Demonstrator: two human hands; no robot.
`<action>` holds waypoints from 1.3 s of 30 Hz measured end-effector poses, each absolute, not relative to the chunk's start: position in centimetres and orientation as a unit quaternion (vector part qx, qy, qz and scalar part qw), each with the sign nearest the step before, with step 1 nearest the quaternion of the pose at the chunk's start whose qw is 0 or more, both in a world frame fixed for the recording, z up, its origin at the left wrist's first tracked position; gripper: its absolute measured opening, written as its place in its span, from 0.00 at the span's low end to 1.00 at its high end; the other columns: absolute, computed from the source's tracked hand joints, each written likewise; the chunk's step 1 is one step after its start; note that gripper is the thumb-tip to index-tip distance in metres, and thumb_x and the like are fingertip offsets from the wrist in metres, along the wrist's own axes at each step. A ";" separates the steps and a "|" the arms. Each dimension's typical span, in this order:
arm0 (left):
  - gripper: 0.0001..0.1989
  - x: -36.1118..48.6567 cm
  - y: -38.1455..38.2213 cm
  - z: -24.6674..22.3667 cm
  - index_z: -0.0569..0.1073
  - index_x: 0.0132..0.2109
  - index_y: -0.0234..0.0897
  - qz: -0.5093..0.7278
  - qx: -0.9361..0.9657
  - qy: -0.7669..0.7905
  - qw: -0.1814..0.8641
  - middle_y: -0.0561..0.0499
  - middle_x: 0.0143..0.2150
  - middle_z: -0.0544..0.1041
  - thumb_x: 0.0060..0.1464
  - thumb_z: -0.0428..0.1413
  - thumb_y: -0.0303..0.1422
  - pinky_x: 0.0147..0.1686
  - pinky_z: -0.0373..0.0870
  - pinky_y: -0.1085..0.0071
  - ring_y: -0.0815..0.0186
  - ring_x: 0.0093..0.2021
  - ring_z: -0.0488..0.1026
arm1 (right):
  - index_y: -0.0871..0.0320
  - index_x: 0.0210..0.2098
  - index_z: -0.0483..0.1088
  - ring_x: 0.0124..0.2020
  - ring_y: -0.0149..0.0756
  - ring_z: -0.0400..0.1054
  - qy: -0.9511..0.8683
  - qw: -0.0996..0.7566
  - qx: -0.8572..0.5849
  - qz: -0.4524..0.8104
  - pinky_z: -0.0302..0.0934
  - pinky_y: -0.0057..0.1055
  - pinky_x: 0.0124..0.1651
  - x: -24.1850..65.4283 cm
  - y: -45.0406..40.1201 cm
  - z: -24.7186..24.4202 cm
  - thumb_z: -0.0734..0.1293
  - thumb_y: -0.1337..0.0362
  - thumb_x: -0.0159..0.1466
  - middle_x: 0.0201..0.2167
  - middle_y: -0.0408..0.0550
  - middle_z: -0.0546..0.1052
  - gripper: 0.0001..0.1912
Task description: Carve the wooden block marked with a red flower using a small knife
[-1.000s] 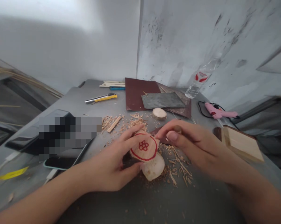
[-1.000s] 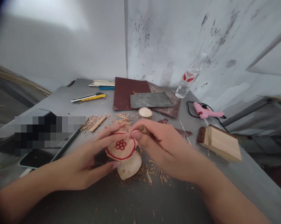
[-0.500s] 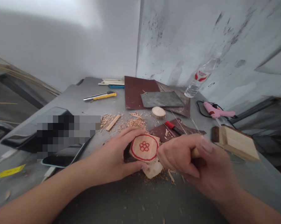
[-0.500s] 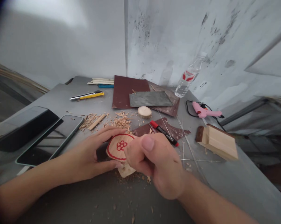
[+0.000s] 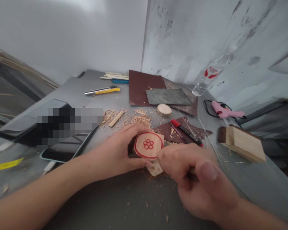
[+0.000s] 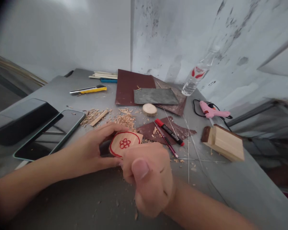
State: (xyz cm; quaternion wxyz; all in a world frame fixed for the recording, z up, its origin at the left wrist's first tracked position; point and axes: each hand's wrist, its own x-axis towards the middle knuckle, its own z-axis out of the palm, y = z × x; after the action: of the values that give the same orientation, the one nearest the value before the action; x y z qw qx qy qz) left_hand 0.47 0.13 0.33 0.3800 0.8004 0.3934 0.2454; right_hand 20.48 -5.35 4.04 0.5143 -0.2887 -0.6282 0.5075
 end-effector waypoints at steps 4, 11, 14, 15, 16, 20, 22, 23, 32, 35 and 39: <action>0.32 0.3 0.3 0.3 0.71 0.61 0.44 0.253 0.793 0.392 0.392 0.49 0.61 0.77 0.51 0.72 0.39 0.61 0.74 0.57 0.55 0.60 0.76 | 0.55 0.17 0.56 0.19 0.32 0.49 -0.589 0.542 -0.302 0.519 0.44 0.36 0.27 20.4 -4.6 3.6 0.61 0.45 0.74 0.15 0.40 0.54 0.33; 0.32 0.3 0.4 0.4 0.73 0.61 0.47 0.240 0.791 0.399 0.396 0.50 0.61 0.77 0.50 0.73 0.42 0.61 0.75 0.55 0.53 0.59 0.78 | 0.54 0.16 0.56 0.16 0.30 0.42 -0.498 0.543 -0.207 0.644 0.43 0.35 0.22 21.7 -2.2 3.6 0.61 0.46 0.72 0.14 0.38 0.50 0.31; 0.33 0.3 0.3 0.4 0.73 0.61 0.47 0.243 0.785 0.402 0.405 0.49 0.61 0.77 0.49 0.73 0.42 0.62 0.75 0.54 0.53 0.60 0.78 | 0.54 0.19 0.63 0.19 0.33 0.50 -0.532 0.524 -0.232 0.623 0.46 0.36 0.25 22.6 -2.4 4.2 0.62 0.51 0.72 0.16 0.41 0.57 0.26; 0.33 0.3 0.3 0.4 0.73 0.60 0.47 0.242 0.783 0.402 0.409 0.49 0.61 0.77 0.50 0.73 0.42 0.62 0.75 0.54 0.53 0.59 0.78 | 0.54 0.20 0.66 0.20 0.34 0.53 -0.547 0.517 -0.246 0.611 0.47 0.36 0.26 22.8 -2.6 4.4 0.63 0.53 0.71 0.17 0.42 0.59 0.24; 0.32 0.3 0.3 0.4 0.73 0.60 0.47 0.238 0.781 0.403 0.413 0.50 0.60 0.78 0.50 0.73 0.42 0.61 0.76 0.54 0.53 0.58 0.78 | 0.55 0.21 0.68 0.22 0.35 0.55 -0.564 0.503 -0.255 0.603 0.48 0.37 0.27 23.1 -2.7 4.6 0.63 0.55 0.71 0.18 0.43 0.62 0.23; 0.32 0.3 0.3 0.3 0.73 0.59 0.48 0.243 0.772 0.404 0.426 0.49 0.60 0.77 0.49 0.74 0.41 0.60 0.77 0.55 0.54 0.58 0.78 | 0.56 0.20 0.63 0.22 0.33 0.56 -0.655 0.393 -0.220 0.608 0.49 0.36 0.28 23.7 -3.1 4.8 0.60 0.50 0.73 0.18 0.43 0.64 0.28; 0.32 0.4 0.3 0.3 0.73 0.59 0.48 0.244 0.772 0.403 0.427 0.50 0.60 0.77 0.49 0.74 0.40 0.60 0.77 0.55 0.54 0.58 0.78 | 0.56 0.19 0.57 0.21 0.31 0.52 -0.672 0.386 -0.209 0.596 0.46 0.35 0.28 23.6 -3.1 4.6 0.58 0.49 0.75 0.17 0.41 0.59 0.30; 0.32 0.4 0.3 0.3 0.73 0.59 0.48 0.243 0.773 0.402 0.425 0.50 0.60 0.77 0.49 0.74 0.40 0.60 0.76 0.55 0.54 0.58 0.77 | 0.56 0.20 0.54 0.21 0.31 0.50 -0.665 0.407 -0.207 0.592 0.45 0.35 0.28 23.5 -3.1 4.5 0.58 0.50 0.75 0.17 0.40 0.56 0.30; 0.32 0.5 0.2 0.4 0.72 0.60 0.47 0.239 0.780 0.411 0.406 0.50 0.59 0.78 0.49 0.73 0.40 0.61 0.75 0.55 0.53 0.59 0.77 | 0.56 0.20 0.51 0.19 0.31 0.43 -0.568 0.509 -0.197 0.616 0.41 0.36 0.26 22.2 -3.2 4.3 0.60 0.53 0.73 0.16 0.39 0.49 0.27; 0.32 0.5 0.3 0.4 0.72 0.59 0.47 0.237 0.784 0.410 0.401 0.50 0.59 0.79 0.50 0.72 0.40 0.60 0.75 0.56 0.54 0.59 0.77 | 0.57 0.20 0.51 0.19 0.31 0.43 -0.556 0.515 -0.228 0.612 0.41 0.37 0.26 22.1 -3.5 4.7 0.60 0.53 0.73 0.16 0.39 0.49 0.28; 0.31 0.6 0.4 0.5 0.72 0.59 0.45 0.232 0.787 0.412 0.395 0.49 0.60 0.78 0.49 0.73 0.41 0.60 0.75 0.56 0.53 0.58 0.77 | 0.57 0.19 0.50 0.19 0.32 0.44 -0.548 0.518 -0.259 0.603 0.42 0.37 0.26 21.7 -4.0 4.7 0.61 0.52 0.72 0.16 0.40 0.49 0.29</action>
State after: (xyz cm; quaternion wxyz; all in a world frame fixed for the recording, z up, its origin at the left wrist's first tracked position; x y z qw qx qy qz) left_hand 0.64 0.41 0.52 0.3952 0.7874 0.4123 0.2321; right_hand 21.71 -3.95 4.74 0.5185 -0.2589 -0.5480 0.6032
